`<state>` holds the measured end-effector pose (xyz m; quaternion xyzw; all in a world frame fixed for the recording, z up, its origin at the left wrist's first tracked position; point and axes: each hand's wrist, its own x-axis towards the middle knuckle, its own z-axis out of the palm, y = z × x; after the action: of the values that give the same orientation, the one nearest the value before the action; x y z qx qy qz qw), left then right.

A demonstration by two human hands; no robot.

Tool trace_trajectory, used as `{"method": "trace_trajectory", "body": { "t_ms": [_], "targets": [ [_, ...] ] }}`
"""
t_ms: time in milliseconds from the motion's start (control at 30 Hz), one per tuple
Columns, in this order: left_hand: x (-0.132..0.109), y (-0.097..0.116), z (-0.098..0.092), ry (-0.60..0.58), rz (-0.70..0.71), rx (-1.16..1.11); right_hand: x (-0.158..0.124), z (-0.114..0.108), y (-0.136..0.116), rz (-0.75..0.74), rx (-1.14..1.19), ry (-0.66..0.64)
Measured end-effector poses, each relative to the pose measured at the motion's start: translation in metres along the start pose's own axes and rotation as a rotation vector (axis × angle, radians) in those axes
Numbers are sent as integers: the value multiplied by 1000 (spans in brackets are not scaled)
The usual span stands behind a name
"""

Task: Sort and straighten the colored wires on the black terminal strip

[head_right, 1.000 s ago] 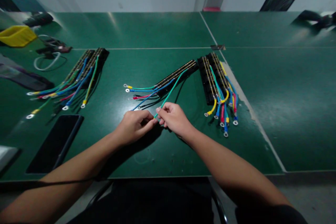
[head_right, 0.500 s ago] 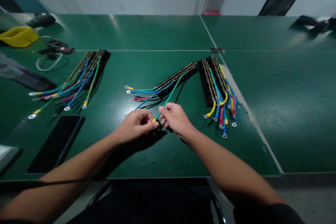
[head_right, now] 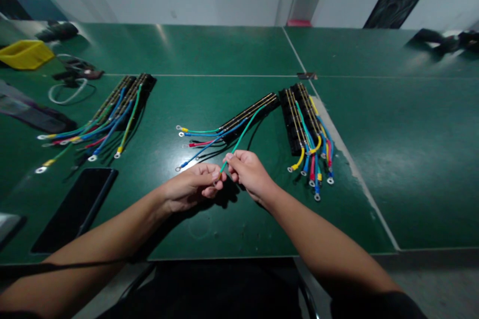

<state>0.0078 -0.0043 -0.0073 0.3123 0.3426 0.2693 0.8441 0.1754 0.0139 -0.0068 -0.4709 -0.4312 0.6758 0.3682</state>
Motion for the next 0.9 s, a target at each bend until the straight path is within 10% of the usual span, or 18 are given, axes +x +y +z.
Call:
{"method": "trace_trajectory", "body": {
  "t_ms": [900],
  "targets": [
    [0,0,-3,-44,-27,33,0,-3,6,-15,-23,-15]
  ]
}}
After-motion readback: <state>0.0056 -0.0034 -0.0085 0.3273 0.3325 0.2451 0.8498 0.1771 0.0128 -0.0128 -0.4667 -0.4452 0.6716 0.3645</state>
